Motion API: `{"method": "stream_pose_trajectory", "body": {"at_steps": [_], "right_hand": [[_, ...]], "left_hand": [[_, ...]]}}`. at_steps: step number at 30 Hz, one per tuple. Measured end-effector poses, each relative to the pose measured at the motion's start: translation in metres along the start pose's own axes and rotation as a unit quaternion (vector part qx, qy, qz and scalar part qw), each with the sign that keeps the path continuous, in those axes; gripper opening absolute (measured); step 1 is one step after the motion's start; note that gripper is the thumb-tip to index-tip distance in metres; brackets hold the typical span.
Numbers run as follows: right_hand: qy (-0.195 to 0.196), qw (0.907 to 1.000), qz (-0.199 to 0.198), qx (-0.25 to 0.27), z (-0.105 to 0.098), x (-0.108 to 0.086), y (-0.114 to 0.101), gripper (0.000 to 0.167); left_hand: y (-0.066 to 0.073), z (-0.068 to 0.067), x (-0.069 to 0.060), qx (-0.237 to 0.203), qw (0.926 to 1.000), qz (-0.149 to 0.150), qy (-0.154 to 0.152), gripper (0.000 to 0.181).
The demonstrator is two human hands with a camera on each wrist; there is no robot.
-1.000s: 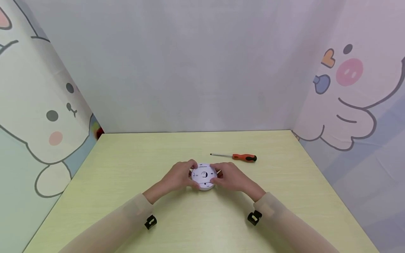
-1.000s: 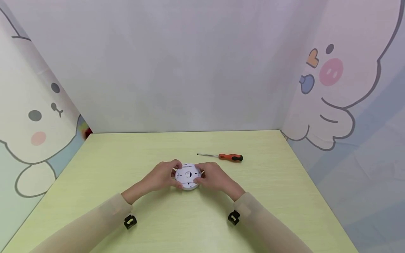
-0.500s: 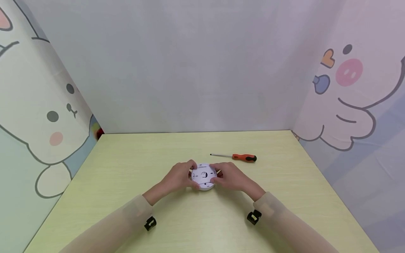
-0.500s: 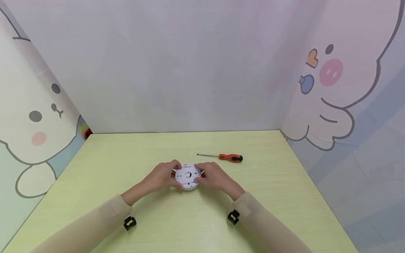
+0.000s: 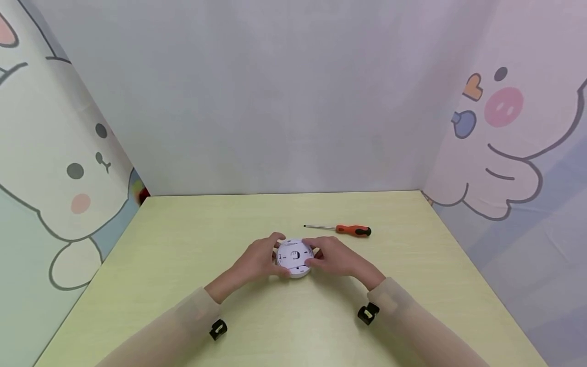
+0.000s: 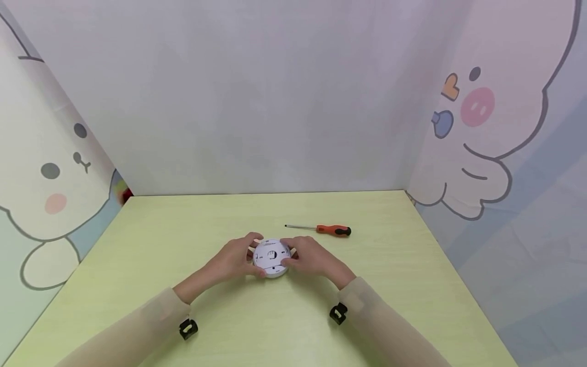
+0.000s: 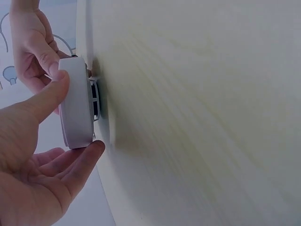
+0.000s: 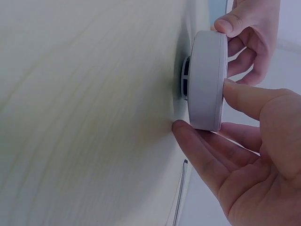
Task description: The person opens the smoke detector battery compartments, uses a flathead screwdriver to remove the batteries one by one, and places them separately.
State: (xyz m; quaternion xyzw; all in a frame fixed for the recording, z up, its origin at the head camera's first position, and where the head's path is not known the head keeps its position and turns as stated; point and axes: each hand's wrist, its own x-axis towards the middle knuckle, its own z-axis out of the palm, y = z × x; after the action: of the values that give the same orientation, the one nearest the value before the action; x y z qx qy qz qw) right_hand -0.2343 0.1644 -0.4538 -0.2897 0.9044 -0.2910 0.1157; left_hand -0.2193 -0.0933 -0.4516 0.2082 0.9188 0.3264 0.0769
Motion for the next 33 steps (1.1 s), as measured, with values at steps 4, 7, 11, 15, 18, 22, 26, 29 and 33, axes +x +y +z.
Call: {"method": "stream_pose_trajectory", "body": {"at_steps": [4, 7, 11, 15, 18, 22, 26, 29, 33], "right_hand": [[-0.011, 0.9999, 0.005, -0.003, -0.002, -0.001, -0.001, 0.062], [-0.015, 0.9999, 0.005, -0.004, -0.004, -0.001, -0.002, 0.064], [-0.012, 0.9999, -0.004, 0.0, -0.005, -0.002, -0.001, 0.067], [0.004, 0.9999, -0.013, 0.001, -0.007, -0.005, 0.0, 0.068], [0.022, 0.9995, -0.023, -0.007, -0.01, -0.006, 0.0, 0.066], [0.04, 0.9984, -0.038, -0.016, -0.014, -0.008, -0.004, 0.064], [0.044, 0.9973, -0.054, -0.024, -0.018, -0.007, -0.008, 0.065], [0.041, 0.9964, -0.064, -0.038, -0.02, -0.006, -0.01, 0.065], [0.035, 0.9954, -0.074, -0.049, -0.022, -0.003, -0.014, 0.064]], "left_hand": [[-0.001, 0.001, 0.0, -0.009, 0.9999, -0.008, -0.005, 0.099], [-0.002, 0.001, -0.001, -0.013, 0.9998, -0.009, -0.01, 0.1], [-0.004, 0.002, -0.002, -0.018, 0.9997, -0.004, -0.014, 0.1], [-0.005, 0.002, -0.003, -0.032, 0.9994, -0.005, -0.015, 0.101], [-0.005, 0.002, -0.004, -0.04, 0.9991, -0.006, -0.015, 0.101], [-0.007, 0.002, -0.004, -0.049, 0.9987, -0.006, -0.014, 0.1], [-0.007, 0.001, -0.004, -0.059, 0.998, -0.01, -0.017, 0.1], [-0.009, 0.0, -0.004, -0.067, 0.9974, -0.014, -0.023, 0.1], [-0.012, 0.0, -0.004, -0.083, 0.996, -0.014, -0.03, 0.099]]}}
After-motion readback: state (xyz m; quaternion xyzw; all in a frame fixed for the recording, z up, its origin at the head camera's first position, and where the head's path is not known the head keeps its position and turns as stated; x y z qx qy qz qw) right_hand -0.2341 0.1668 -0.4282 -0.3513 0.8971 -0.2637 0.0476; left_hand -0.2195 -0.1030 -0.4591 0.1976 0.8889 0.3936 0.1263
